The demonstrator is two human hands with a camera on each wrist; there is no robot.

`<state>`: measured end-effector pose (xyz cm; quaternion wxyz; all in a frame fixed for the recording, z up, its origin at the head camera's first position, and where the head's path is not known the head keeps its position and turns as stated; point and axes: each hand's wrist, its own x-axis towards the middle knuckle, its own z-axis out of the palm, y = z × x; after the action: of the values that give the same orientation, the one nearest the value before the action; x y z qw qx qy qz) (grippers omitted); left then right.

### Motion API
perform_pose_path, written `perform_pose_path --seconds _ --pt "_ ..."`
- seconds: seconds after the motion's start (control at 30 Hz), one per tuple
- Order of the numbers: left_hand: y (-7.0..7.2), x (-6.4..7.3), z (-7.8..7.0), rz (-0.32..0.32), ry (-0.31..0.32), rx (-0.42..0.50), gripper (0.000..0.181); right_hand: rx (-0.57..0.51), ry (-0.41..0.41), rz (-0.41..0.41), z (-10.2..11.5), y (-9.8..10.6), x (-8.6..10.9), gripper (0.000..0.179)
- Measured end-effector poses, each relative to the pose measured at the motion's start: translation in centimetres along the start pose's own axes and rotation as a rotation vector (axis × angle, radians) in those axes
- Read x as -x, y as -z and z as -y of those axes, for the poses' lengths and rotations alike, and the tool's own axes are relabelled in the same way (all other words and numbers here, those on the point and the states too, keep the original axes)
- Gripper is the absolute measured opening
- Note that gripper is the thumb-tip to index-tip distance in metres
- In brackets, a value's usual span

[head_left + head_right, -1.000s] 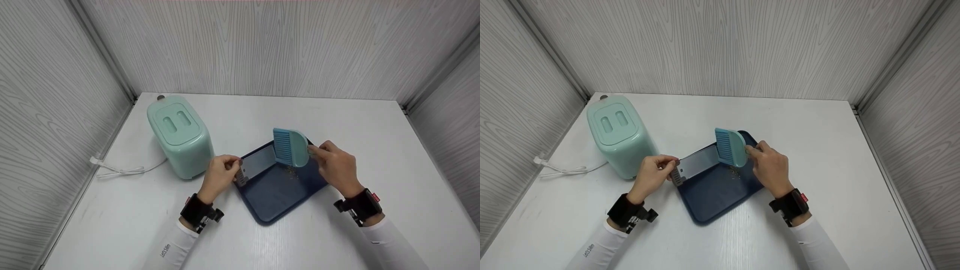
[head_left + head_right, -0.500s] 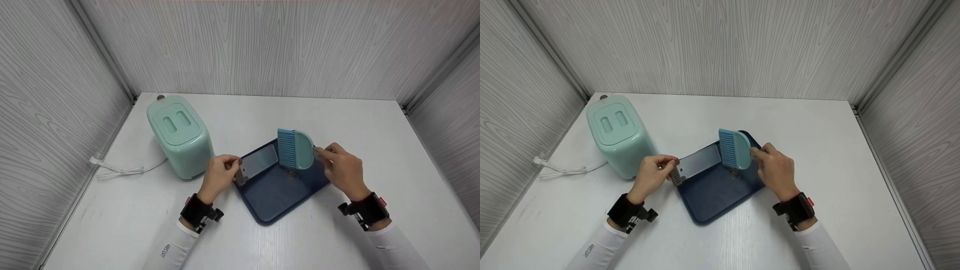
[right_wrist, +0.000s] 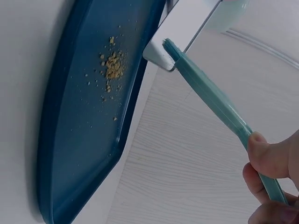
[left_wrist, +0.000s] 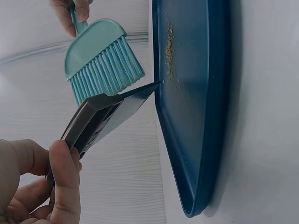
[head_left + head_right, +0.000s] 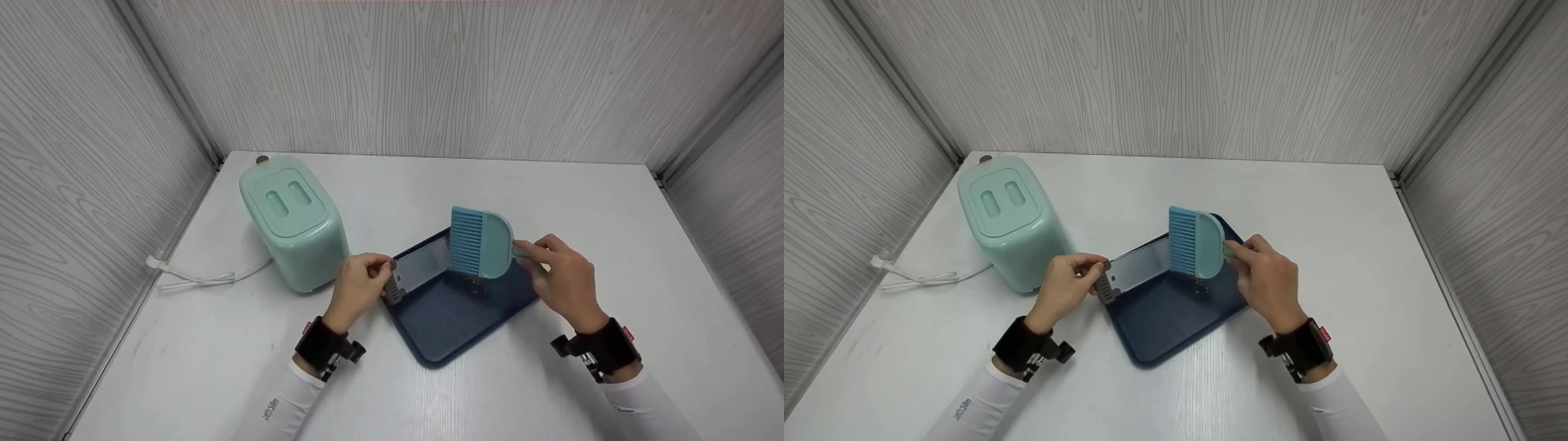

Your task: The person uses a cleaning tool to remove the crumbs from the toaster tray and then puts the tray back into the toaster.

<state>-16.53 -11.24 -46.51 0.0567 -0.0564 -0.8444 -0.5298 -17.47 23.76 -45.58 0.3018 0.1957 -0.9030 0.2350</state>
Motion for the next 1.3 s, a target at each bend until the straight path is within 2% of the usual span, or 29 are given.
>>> perform_pose_path --seconds 0.47,0.67,1.03,1.3 --pt "-0.2 0.0 0.3 0.017 -0.002 -0.008 0.019 -0.241 0.023 0.061 2.7 -1.8 0.1 0.035" --pt "-0.3 -0.1 0.2 0.012 -0.004 -0.018 0.019 -0.284 0.044 0.102 3.6 -2.0 0.0 0.033" --pt "-0.3 -0.1 0.3 0.014 0.014 0.007 0.019 -0.216 0.053 0.121 3.5 -2.2 0.2 0.034" --pt "-0.2 0.0 0.3 0.025 0.004 0.021 0.019 -0.145 0.070 0.092 2.5 -2.1 0.3 0.035"
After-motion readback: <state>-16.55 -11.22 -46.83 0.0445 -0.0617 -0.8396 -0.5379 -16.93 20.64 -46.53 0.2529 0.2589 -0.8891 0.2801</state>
